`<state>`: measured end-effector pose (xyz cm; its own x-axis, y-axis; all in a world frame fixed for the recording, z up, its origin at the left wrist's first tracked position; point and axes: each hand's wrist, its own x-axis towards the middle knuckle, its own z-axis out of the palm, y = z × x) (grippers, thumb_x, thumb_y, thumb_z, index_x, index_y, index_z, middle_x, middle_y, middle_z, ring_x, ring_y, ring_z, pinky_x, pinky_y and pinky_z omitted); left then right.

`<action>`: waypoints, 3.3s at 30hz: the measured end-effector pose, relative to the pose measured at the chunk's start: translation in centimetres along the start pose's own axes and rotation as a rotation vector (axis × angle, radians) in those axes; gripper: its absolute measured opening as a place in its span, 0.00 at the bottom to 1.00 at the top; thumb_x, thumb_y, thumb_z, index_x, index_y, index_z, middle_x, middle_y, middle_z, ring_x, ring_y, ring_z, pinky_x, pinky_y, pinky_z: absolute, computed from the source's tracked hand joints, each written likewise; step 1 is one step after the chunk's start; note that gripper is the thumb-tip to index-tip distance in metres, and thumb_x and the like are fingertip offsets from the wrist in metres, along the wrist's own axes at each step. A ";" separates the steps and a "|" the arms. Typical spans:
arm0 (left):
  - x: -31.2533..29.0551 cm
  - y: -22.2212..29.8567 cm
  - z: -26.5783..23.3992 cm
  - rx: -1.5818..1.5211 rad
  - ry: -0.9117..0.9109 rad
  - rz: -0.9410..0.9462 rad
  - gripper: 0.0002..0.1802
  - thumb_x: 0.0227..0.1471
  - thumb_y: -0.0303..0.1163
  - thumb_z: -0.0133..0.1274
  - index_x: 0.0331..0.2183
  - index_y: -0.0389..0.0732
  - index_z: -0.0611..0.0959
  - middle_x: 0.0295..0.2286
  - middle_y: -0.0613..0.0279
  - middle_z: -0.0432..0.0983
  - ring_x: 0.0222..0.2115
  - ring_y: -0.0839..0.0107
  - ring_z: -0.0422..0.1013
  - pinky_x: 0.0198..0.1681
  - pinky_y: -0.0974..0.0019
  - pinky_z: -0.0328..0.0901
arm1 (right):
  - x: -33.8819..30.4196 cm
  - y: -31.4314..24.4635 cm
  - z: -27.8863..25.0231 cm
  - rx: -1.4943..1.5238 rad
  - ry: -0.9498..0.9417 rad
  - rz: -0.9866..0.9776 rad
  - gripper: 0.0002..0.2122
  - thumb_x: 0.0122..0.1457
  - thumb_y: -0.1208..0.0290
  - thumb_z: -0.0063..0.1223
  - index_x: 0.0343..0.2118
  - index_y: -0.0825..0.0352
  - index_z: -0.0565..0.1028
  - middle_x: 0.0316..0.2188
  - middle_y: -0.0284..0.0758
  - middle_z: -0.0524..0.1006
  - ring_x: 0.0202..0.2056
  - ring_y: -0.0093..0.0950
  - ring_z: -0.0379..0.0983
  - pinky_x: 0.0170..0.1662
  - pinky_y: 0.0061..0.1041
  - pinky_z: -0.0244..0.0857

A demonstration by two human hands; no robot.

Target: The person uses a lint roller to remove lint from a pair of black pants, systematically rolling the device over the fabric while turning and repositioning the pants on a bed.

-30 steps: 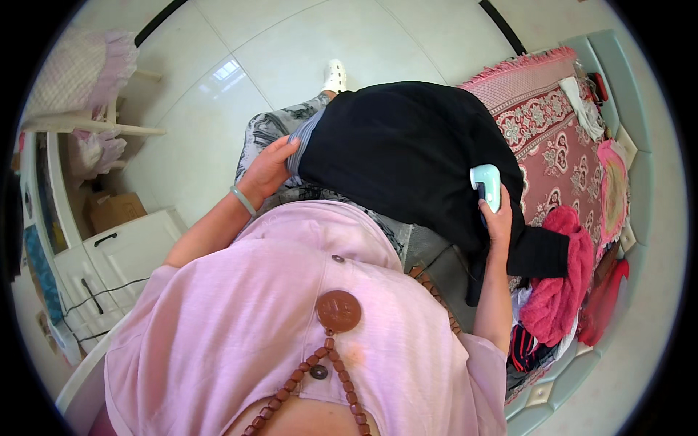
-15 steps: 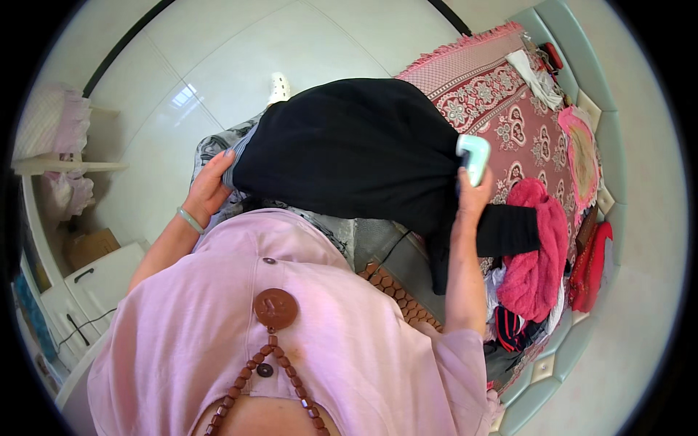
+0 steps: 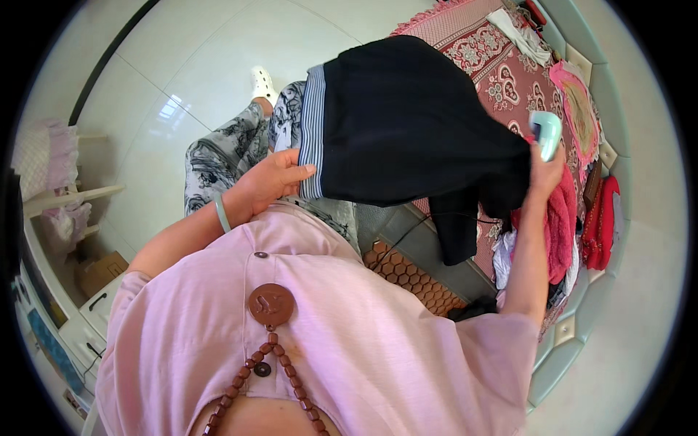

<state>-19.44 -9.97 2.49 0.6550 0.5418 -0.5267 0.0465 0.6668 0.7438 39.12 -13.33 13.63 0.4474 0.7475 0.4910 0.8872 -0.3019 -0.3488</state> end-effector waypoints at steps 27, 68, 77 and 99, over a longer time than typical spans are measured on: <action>-1.6 0.7 0.5 0.174 0.076 0.053 0.15 0.59 0.37 0.62 0.29 0.40 0.74 0.24 0.70 0.67 0.25 0.79 0.64 0.28 0.72 0.61 | -21.5 -29.9 7.9 0.434 -0.531 -0.299 0.36 0.50 0.77 0.67 0.65 0.58 0.68 0.46 0.44 0.77 0.47 0.44 0.76 0.50 0.37 0.71; -5.7 4.8 -0.9 0.521 -0.042 0.180 0.10 0.61 0.36 0.58 0.35 0.39 0.79 0.27 0.73 0.68 0.27 0.84 0.62 0.29 0.73 0.60 | -18.2 -26.5 3.0 0.792 -0.561 0.365 0.34 0.54 0.73 0.66 0.66 0.63 0.67 0.49 0.37 0.77 0.47 0.23 0.74 0.52 0.24 0.67; -5.0 0.0 -2.0 -0.125 0.001 -0.075 0.14 0.62 0.43 0.60 0.32 0.45 0.77 0.25 0.73 0.72 0.24 0.83 0.67 0.25 0.73 0.63 | -22.8 -29.8 2.2 0.694 -0.610 -0.005 0.38 0.54 0.75 0.62 0.69 0.68 0.60 0.61 0.44 0.70 0.59 0.35 0.69 0.62 0.31 0.62; -3.6 -1.6 -3.2 0.082 0.020 -0.067 0.23 0.59 0.44 0.63 0.26 0.44 0.68 0.19 0.73 0.60 0.18 0.82 0.56 0.17 0.69 0.53 | -12.2 -35.7 21.3 0.244 -0.654 -0.490 0.38 0.50 0.70 0.63 0.67 0.48 0.65 0.37 0.43 0.74 0.39 0.46 0.76 0.43 0.42 0.72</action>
<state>-24.34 -11.31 1.89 0.6331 0.5080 -0.5841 0.1518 0.6584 0.7372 -0.40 0.92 3.13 -0.2022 0.9745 0.0978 0.8810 0.2246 -0.4164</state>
